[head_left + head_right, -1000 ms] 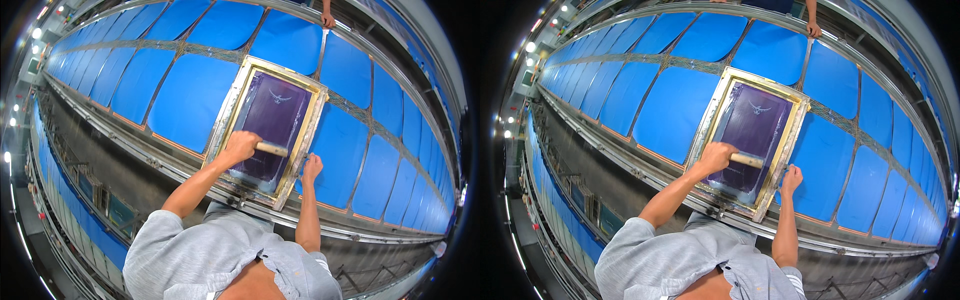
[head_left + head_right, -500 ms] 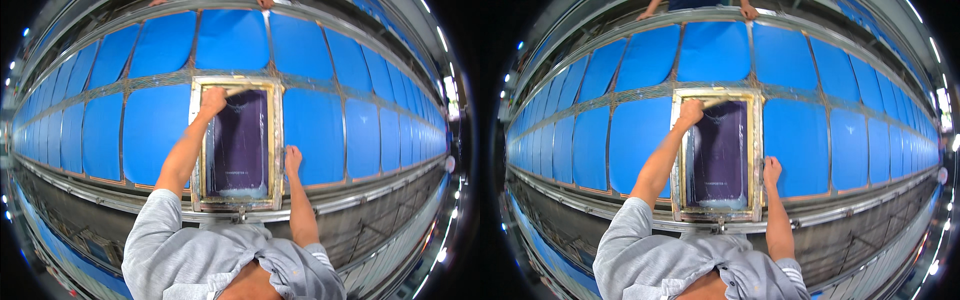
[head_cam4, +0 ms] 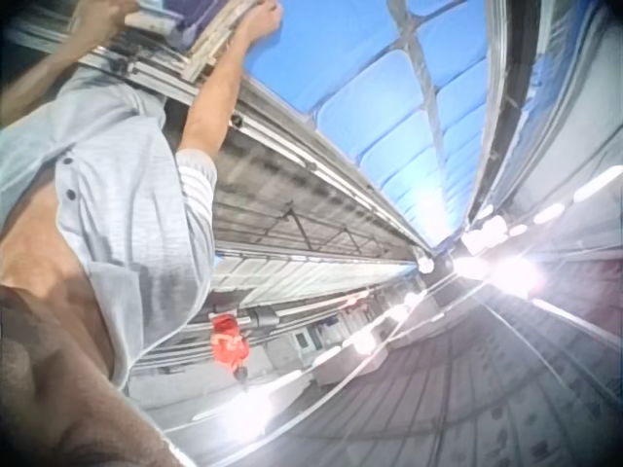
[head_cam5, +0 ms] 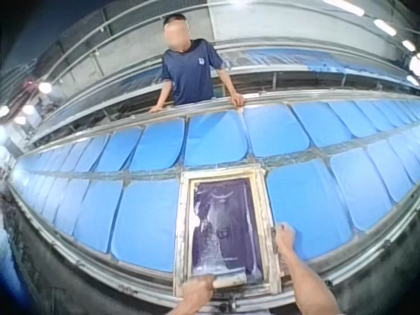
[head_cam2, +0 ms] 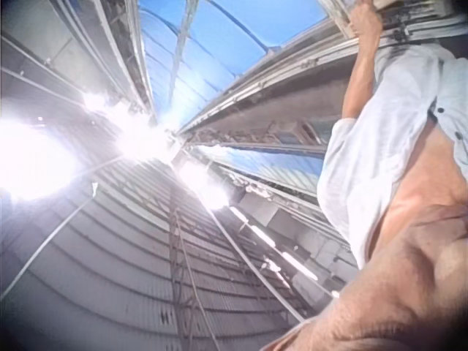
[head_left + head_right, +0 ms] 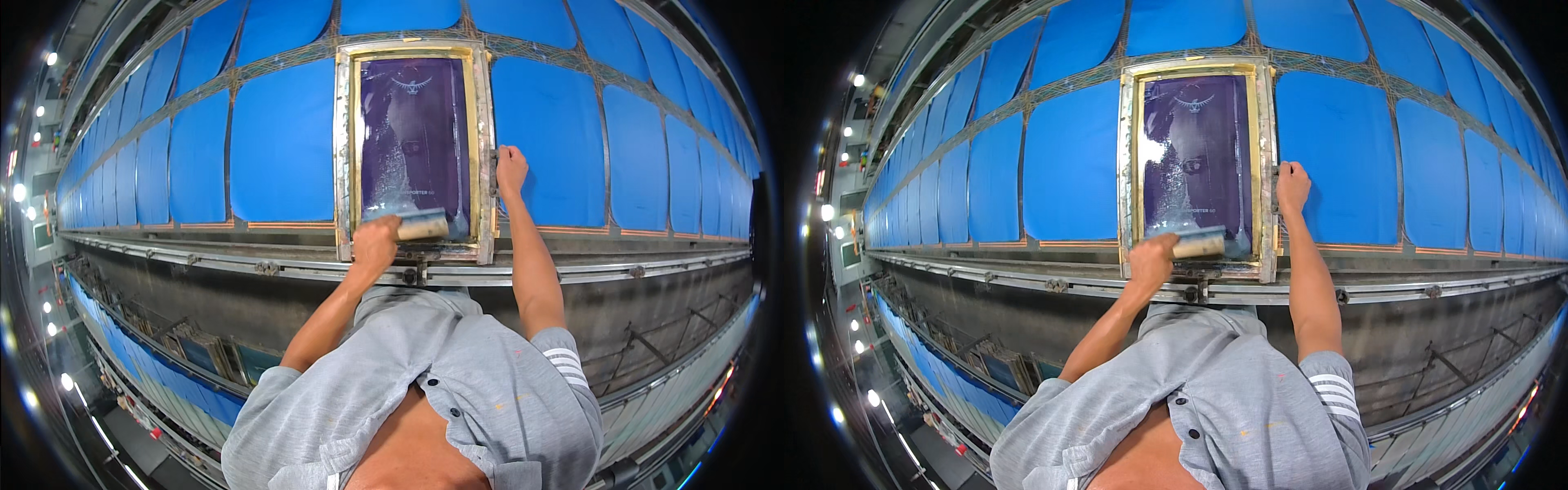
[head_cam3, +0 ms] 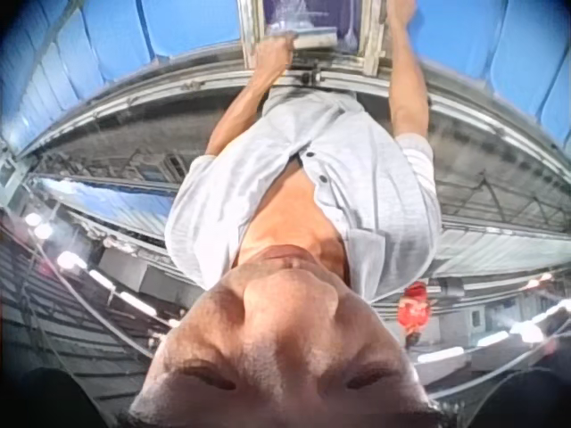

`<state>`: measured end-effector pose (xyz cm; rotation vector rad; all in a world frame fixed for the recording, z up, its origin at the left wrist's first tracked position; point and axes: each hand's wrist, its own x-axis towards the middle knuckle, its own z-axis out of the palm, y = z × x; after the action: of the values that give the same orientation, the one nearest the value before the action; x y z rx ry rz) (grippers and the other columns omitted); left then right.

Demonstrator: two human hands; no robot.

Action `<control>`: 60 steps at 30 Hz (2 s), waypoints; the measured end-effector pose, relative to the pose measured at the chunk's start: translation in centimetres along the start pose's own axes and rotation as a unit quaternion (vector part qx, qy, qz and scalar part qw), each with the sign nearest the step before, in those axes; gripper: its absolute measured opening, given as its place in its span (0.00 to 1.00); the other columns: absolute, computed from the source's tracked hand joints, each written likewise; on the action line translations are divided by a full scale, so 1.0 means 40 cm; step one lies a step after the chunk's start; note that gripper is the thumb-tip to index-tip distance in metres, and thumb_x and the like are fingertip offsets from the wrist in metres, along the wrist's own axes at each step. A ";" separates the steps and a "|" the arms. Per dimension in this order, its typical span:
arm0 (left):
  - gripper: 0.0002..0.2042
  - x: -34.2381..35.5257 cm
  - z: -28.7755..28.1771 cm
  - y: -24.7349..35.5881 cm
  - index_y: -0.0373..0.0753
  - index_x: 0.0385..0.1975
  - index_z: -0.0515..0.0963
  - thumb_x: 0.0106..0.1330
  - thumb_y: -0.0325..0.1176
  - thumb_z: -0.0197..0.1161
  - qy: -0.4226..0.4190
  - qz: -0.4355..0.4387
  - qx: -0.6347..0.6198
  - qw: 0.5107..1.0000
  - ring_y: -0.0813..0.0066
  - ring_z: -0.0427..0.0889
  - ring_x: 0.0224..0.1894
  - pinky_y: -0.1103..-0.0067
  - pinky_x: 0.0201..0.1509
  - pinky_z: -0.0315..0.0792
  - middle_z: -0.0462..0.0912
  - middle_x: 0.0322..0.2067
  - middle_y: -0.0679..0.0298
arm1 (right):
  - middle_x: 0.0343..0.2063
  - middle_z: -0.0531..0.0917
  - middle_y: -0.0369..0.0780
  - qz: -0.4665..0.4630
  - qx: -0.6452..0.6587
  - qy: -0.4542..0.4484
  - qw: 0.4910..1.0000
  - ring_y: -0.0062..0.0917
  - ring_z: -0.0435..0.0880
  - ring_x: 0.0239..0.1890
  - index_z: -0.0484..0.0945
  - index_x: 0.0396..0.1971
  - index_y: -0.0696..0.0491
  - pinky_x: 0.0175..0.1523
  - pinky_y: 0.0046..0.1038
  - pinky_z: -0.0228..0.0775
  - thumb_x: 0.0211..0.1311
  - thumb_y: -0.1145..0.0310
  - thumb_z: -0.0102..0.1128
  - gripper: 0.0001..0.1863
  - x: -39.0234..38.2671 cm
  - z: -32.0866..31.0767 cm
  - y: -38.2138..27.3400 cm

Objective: The person uses a squeegee to repeatedly pull purple ink across a screen printing frame. The person works on a single frame, repeatedly applying ink and pulling it across the mesh in a repetitive motion.

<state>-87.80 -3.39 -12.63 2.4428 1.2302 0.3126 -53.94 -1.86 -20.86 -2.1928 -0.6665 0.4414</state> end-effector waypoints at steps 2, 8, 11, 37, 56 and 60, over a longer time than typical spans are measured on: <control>0.15 -0.058 0.036 0.010 0.40 0.38 0.85 0.50 0.21 0.59 -0.034 0.013 -0.014 0.999 0.55 0.86 0.35 0.65 0.38 0.79 0.87 0.36 0.56 | 0.25 0.81 0.53 0.011 -0.002 -0.008 1.000 0.51 0.78 0.30 0.76 0.25 0.61 0.39 0.48 0.64 0.65 0.58 0.53 0.19 0.003 -0.003 0.001; 0.14 -0.054 0.078 0.004 0.35 0.40 0.81 0.52 0.23 0.59 0.019 0.101 0.011 0.995 0.60 0.85 0.44 0.68 0.47 0.76 0.85 0.42 0.57 | 0.19 0.74 0.50 -0.028 0.010 0.027 0.999 0.42 0.71 0.23 0.72 0.23 0.62 0.34 0.43 0.61 0.65 0.60 0.55 0.19 0.001 0.010 0.009; 0.11 0.095 0.081 -0.027 0.36 0.38 0.79 0.53 0.23 0.59 0.050 0.108 0.029 0.993 0.59 0.85 0.46 0.68 0.47 0.76 0.85 0.40 0.57 | 0.19 0.72 0.51 -0.021 0.013 0.025 0.999 0.42 0.70 0.23 0.70 0.22 0.62 0.33 0.43 0.60 0.66 0.60 0.54 0.19 -0.003 0.005 0.001; 0.05 0.767 -0.025 -0.167 0.41 0.24 0.85 0.49 0.27 0.62 -0.083 0.049 0.076 0.992 0.51 0.85 0.30 0.62 0.35 0.78 0.84 0.25 0.51 | 0.33 0.84 0.45 -0.384 -0.329 -0.303 0.808 0.44 0.84 0.38 0.82 0.27 0.54 0.42 0.45 0.76 0.49 0.72 0.60 0.05 0.197 0.230 -0.466; 0.07 0.502 -0.041 -0.097 0.44 0.27 0.86 0.51 0.27 0.62 -0.140 0.041 0.053 0.988 0.53 0.86 0.30 0.61 0.35 0.79 0.84 0.24 0.54 | 0.33 0.85 0.45 -0.373 -0.303 -0.316 0.818 0.43 0.86 0.37 0.85 0.30 0.53 0.43 0.44 0.78 0.49 0.73 0.58 0.09 -0.044 0.100 -0.377; 0.08 0.807 -0.049 -0.157 0.41 0.31 0.86 0.56 0.31 0.60 -0.123 0.052 0.081 0.988 0.51 0.86 0.38 0.60 0.43 0.79 0.86 0.32 0.50 | 0.33 0.87 0.47 -0.355 -0.325 -0.314 0.819 0.44 0.86 0.38 0.86 0.33 0.49 0.45 0.44 0.78 0.47 0.70 0.58 0.12 0.228 0.199 -0.489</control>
<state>-73.97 26.50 -12.77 2.5934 1.0614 -0.0648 -56.86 19.04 -11.67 -2.1316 -2.1748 0.5851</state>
